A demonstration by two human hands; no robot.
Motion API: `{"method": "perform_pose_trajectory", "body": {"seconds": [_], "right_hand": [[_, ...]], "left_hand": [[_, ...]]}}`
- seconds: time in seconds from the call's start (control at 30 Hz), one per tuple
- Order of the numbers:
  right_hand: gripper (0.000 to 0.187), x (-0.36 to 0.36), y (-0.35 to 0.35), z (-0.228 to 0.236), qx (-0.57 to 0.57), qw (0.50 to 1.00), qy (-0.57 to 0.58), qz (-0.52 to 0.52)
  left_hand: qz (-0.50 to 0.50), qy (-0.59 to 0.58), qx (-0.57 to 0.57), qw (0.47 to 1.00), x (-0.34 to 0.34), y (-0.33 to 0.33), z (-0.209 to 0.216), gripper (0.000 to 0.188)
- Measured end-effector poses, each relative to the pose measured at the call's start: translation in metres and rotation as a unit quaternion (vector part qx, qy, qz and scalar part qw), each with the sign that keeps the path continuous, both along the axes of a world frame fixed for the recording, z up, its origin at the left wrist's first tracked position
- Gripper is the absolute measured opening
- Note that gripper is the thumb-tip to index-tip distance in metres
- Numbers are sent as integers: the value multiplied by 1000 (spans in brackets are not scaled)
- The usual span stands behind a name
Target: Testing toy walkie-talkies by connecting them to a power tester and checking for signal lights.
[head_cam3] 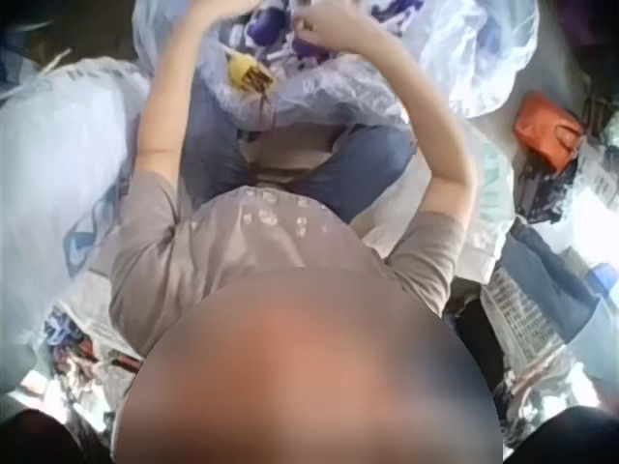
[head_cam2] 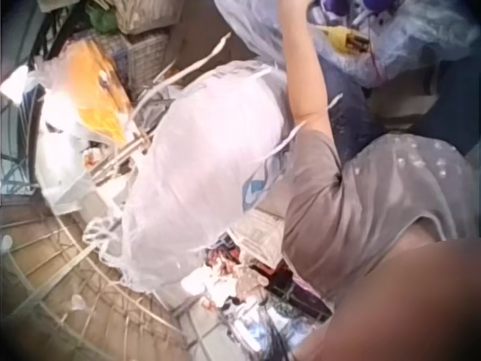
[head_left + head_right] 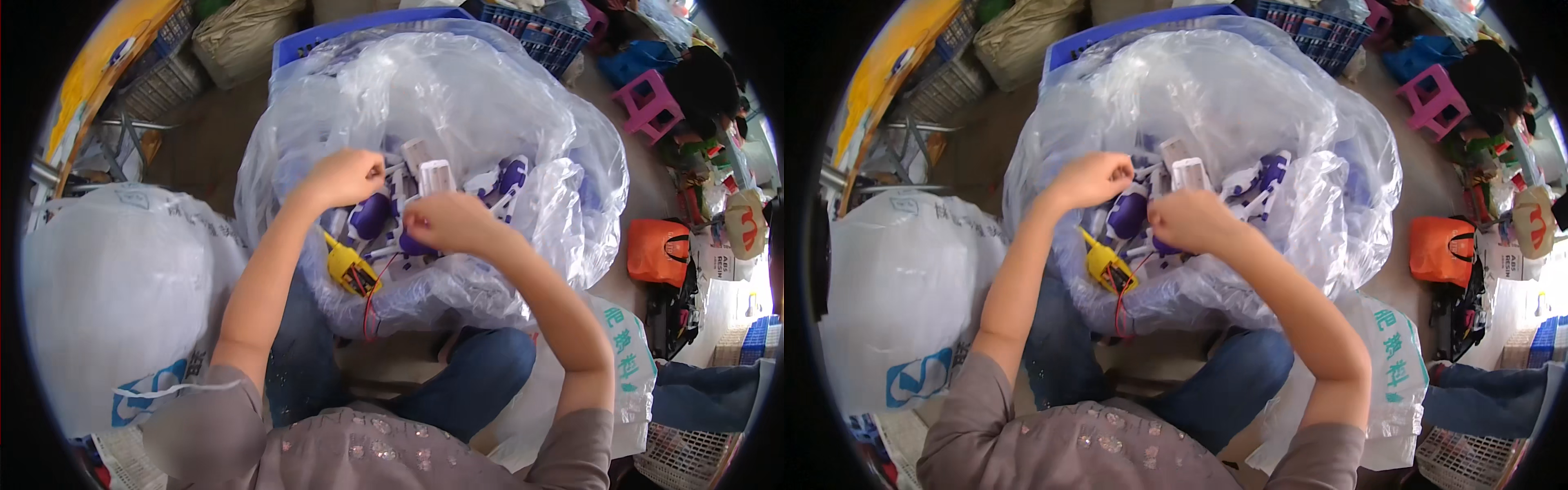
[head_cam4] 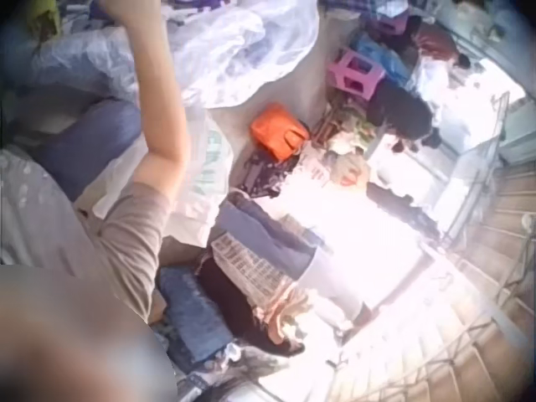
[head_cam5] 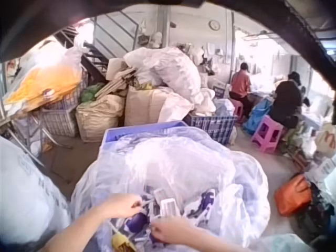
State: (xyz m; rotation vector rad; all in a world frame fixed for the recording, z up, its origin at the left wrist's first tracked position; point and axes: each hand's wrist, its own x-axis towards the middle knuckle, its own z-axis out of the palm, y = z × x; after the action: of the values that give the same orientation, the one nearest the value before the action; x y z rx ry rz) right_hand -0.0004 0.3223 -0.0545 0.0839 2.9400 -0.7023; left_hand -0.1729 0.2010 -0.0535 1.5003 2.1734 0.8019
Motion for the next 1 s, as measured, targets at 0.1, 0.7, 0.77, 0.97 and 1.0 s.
{"method": "perform_pose_trajectory", "body": {"seconds": [0.1,0.7,0.77,0.97,1.0], "right_hand": [[17,-6,-26,-39,64,996,-58,30],[27,18,-43,-83,-58,981,-62,-174],[26,12,-65,-84,-52,974,-28,-219],[34,8,-56,-81,-234,930,62,-277],[32,11,-45,-75,-344,892,77,-284]], "left_hand": [[28,113,-163,980,-1,-13,-25,25],[153,30,-144,977,-24,-23,-77,49],[190,-27,-60,980,-25,-35,-55,47],[262,-270,307,874,8,-49,-6,39],[282,-412,286,818,22,-56,13,36]]}}
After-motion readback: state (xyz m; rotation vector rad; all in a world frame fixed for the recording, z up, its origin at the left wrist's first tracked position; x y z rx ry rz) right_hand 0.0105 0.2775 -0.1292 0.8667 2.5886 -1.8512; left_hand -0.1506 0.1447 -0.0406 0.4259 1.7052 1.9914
